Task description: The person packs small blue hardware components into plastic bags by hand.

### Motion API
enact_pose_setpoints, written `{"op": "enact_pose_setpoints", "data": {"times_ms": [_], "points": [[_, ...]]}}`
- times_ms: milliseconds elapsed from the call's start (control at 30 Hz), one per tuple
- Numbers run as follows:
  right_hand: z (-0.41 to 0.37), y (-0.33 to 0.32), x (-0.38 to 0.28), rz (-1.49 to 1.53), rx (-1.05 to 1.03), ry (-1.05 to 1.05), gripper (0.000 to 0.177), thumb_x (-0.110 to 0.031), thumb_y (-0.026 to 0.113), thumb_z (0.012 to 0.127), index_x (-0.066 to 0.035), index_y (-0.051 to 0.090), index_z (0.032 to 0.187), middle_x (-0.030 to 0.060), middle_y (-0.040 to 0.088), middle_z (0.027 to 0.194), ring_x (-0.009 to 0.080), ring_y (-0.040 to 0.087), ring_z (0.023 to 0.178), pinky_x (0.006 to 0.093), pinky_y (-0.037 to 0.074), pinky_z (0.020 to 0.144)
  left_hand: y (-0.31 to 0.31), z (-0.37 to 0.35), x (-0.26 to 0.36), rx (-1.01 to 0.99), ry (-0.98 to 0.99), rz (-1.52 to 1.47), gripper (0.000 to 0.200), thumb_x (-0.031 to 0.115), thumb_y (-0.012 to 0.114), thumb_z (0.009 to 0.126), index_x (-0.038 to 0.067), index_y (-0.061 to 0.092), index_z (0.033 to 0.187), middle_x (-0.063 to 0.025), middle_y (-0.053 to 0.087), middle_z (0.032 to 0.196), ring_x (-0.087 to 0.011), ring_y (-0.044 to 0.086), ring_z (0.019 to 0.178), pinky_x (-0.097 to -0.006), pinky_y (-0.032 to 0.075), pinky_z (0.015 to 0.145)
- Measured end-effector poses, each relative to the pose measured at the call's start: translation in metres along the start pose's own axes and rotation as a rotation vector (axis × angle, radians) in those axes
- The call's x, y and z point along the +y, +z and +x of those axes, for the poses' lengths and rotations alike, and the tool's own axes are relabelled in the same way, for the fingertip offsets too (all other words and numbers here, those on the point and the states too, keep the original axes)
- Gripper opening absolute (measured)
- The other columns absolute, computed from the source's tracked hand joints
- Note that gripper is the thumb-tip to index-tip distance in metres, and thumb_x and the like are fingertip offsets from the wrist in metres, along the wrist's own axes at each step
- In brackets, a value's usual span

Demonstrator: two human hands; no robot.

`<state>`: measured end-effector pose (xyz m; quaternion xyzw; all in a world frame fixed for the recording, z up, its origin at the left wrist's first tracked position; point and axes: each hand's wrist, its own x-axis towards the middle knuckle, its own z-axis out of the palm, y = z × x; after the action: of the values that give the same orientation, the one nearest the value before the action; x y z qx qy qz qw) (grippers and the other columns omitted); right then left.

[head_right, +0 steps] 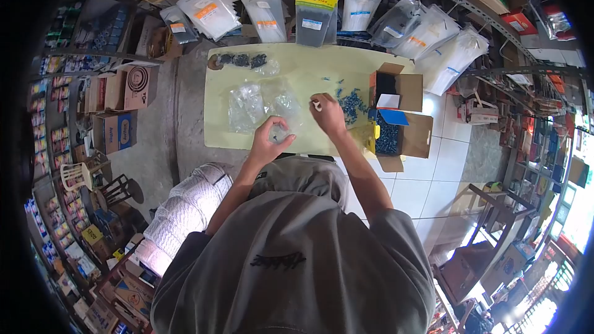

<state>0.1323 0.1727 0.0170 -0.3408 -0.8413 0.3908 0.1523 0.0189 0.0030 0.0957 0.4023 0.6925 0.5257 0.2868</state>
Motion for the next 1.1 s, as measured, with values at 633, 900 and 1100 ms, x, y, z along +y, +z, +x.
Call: {"op": "enact_pose_setpoints", "data": {"times_ms": [633,900,1100], "points": [[-0.018,-0.052,-0.06,0.207,0.092,-0.063,0.018,-0.008,0.07,0.08,-0.004,0.066,0.097,0.0132,0.067,0.09,0.0308,0.065,0.072,0.0391,0.052,0.066,0.019,0.019,0.0,-0.069,0.018,-0.01,0.033,0.008,0.077,0.072,0.002,0.056,0.097,-0.0085,0.062,0.088,-0.0179,0.06,0.083,-0.0307,0.048,0.079],[0.017,0.026,0.056,-0.384,-0.146,-0.009,0.024,-0.007,0.056,0.084,-0.005,0.059,0.107,0.016,0.055,0.107,0.0341,0.061,0.096,0.0431,0.054,0.078,0.006,0.003,0.008,-0.026,-0.014,-0.01,0.029,0.007,0.076,0.073,0.003,0.055,0.093,-0.008,0.061,0.086,-0.0197,0.06,0.082,-0.031,0.048,0.079],[0.018,0.039,0.067,-0.486,-0.191,-0.013,0.018,-0.007,0.05,0.087,-0.004,0.059,0.102,0.017,0.053,0.107,0.0356,0.06,0.099,0.0433,0.055,0.08,-0.005,-0.006,0.007,0.034,-0.019,0.01,0.029,0.008,0.076,0.073,0.003,0.055,0.093,-0.008,0.061,0.086,-0.0195,0.06,0.083,-0.0311,0.048,0.079]]}}
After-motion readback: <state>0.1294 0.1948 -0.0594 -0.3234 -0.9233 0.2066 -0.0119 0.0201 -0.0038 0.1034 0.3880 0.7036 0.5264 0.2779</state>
